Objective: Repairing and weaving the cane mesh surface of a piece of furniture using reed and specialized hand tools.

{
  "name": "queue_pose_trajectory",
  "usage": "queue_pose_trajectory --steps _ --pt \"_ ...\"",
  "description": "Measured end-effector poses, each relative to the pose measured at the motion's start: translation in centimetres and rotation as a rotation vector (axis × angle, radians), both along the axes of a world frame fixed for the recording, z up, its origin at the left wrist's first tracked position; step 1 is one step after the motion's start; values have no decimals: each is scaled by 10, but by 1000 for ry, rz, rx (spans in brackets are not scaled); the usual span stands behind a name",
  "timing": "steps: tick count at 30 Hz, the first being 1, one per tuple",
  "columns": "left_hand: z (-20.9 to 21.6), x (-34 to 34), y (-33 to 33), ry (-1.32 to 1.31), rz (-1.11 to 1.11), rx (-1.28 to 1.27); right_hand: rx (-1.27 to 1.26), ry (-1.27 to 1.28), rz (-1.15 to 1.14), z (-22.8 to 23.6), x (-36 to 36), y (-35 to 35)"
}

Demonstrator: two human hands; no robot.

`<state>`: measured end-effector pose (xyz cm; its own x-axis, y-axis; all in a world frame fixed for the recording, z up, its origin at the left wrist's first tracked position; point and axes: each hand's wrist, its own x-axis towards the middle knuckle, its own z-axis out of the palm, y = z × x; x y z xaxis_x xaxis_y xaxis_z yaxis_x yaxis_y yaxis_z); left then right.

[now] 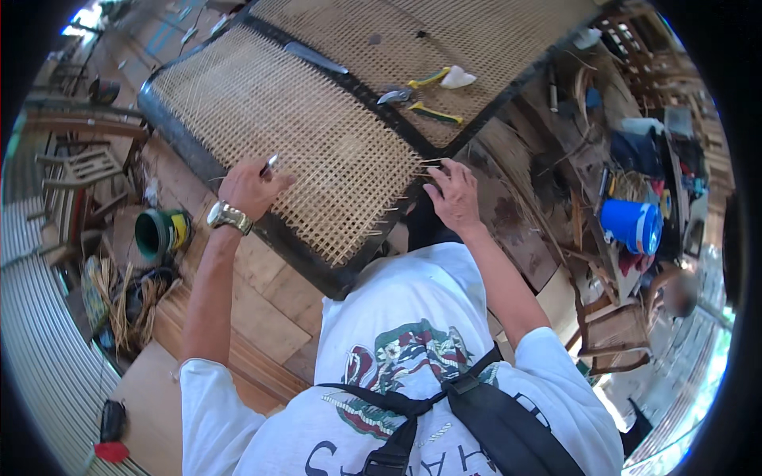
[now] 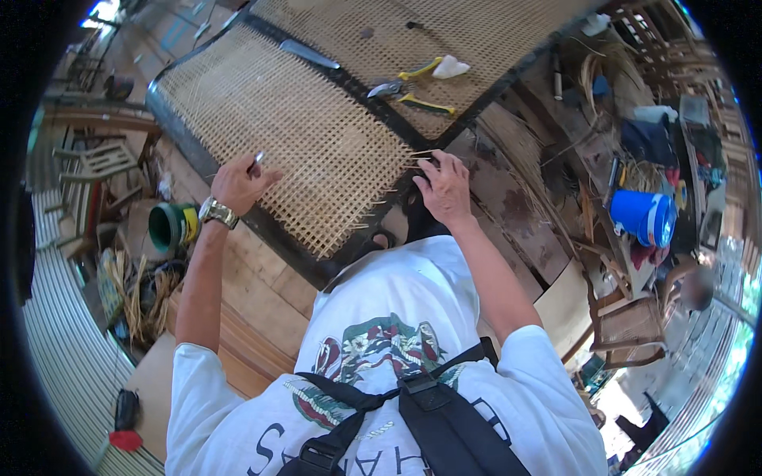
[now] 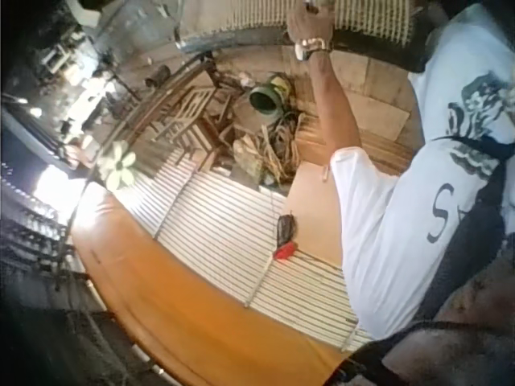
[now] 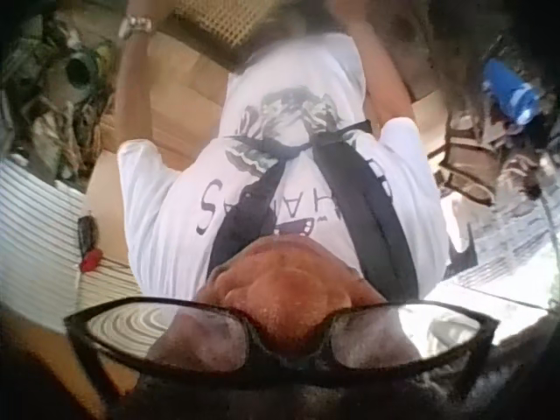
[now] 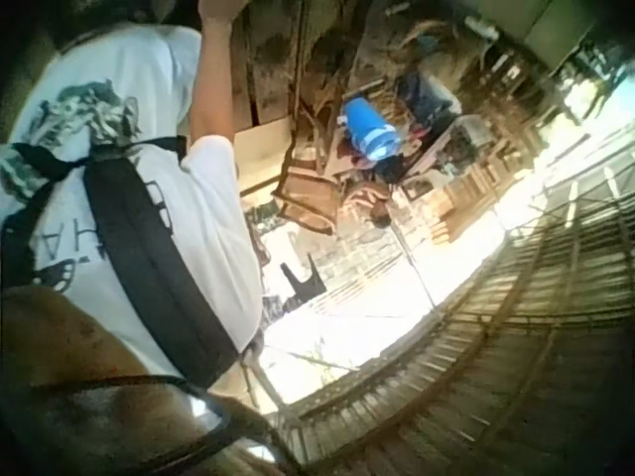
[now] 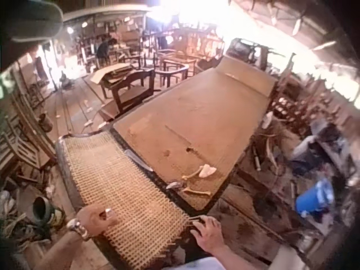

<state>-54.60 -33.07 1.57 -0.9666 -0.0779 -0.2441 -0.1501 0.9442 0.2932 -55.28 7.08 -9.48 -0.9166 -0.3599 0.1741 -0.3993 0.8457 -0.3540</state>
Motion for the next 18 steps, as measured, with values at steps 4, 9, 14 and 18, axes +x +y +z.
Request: queue_pose_trajectory --steps 4,9,14,18 --pt "-20 -3 -14 -23 65 -21 62 -24 10 -8 -7 -4" --pt "-32 -4 -9 167 145 79 87 -119 -91 -5 -13 -7" --pt "-70 5 -27 137 159 30 -101 -551 -293 6 -13 -12" --pt "-70 6 -32 260 144 56 -246 -597 -406 -28 -18 -7"
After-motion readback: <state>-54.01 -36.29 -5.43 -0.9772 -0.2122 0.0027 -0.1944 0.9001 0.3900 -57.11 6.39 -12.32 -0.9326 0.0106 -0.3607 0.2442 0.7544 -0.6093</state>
